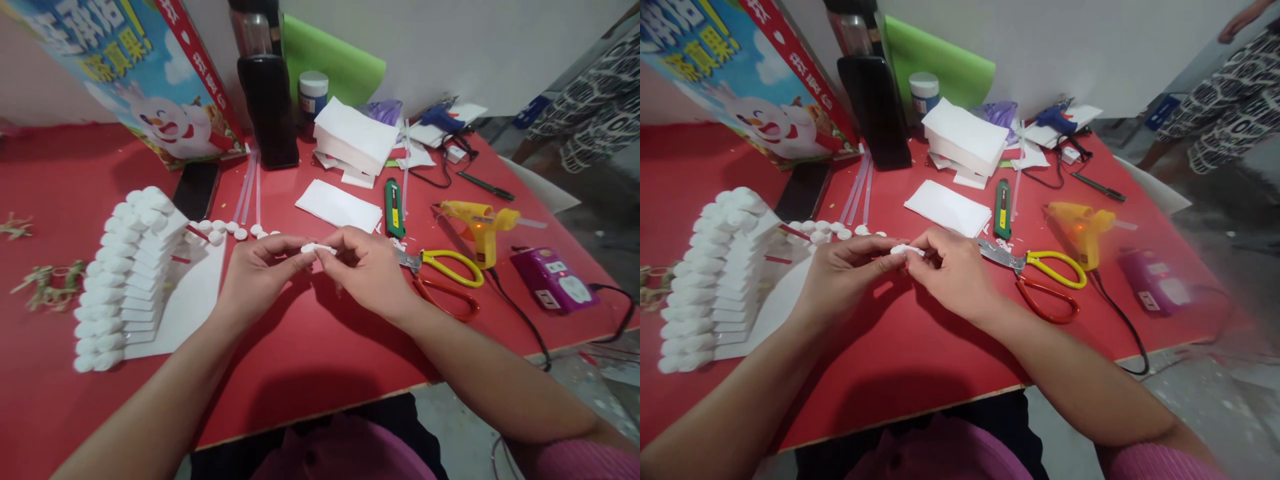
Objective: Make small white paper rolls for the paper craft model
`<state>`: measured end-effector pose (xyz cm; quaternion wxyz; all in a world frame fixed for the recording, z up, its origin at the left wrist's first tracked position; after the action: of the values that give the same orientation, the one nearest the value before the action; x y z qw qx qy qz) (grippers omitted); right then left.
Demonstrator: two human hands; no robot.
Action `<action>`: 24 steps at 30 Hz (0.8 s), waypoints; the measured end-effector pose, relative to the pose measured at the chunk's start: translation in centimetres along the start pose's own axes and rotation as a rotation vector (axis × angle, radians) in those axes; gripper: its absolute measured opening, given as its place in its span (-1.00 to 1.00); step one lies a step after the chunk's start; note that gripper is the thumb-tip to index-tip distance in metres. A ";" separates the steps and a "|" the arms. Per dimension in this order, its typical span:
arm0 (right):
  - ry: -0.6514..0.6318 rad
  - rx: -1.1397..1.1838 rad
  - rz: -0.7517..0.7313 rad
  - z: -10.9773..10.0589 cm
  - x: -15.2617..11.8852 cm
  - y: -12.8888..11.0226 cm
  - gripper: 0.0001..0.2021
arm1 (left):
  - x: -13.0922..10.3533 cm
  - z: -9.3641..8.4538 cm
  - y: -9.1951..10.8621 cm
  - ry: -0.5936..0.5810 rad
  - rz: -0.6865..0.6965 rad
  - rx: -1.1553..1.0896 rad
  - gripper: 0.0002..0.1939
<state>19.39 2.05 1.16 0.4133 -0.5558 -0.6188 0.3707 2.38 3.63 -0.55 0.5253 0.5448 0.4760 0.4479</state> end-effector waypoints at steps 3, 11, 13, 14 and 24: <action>0.012 -0.154 -0.185 -0.1 -0.3 -0.9 -0.88 | -0.1 -0.1 0.2 0.016 0.005 0.015 -0.78; -0.060 -0.149 -0.270 -0.4 -0.4 -1.6 -0.87 | -0.3 -0.2 0.4 0.030 0.049 0.033 -0.77; -0.070 -0.153 -0.274 -0.4 -0.4 -1.7 -0.86 | -0.2 -0.1 0.6 -0.005 0.086 0.041 -0.78; -0.071 -0.166 -0.279 -0.4 -0.4 -1.7 -0.86 | -0.2 0.0 0.8 -0.020 0.112 0.052 -0.78; -0.052 -0.030 -0.157 -0.1 -0.4 -1.2 -0.93 | 0.5 0.8 -1.2 -0.097 -0.057 -0.338 -0.77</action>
<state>19.02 1.57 2.23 0.4166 -0.5017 -0.6764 0.3423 3.13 4.00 -1.76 0.6442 0.4562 0.3832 0.4796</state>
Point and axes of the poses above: each hand's wrist, its own x-axis towards the middle knuckle, its own z-axis out of the palm, y = z × x, the point moved 6 cm from there along x, towards the middle knuckle, and after that the axes turned 6 degrees about z, right-handed, at the moved point
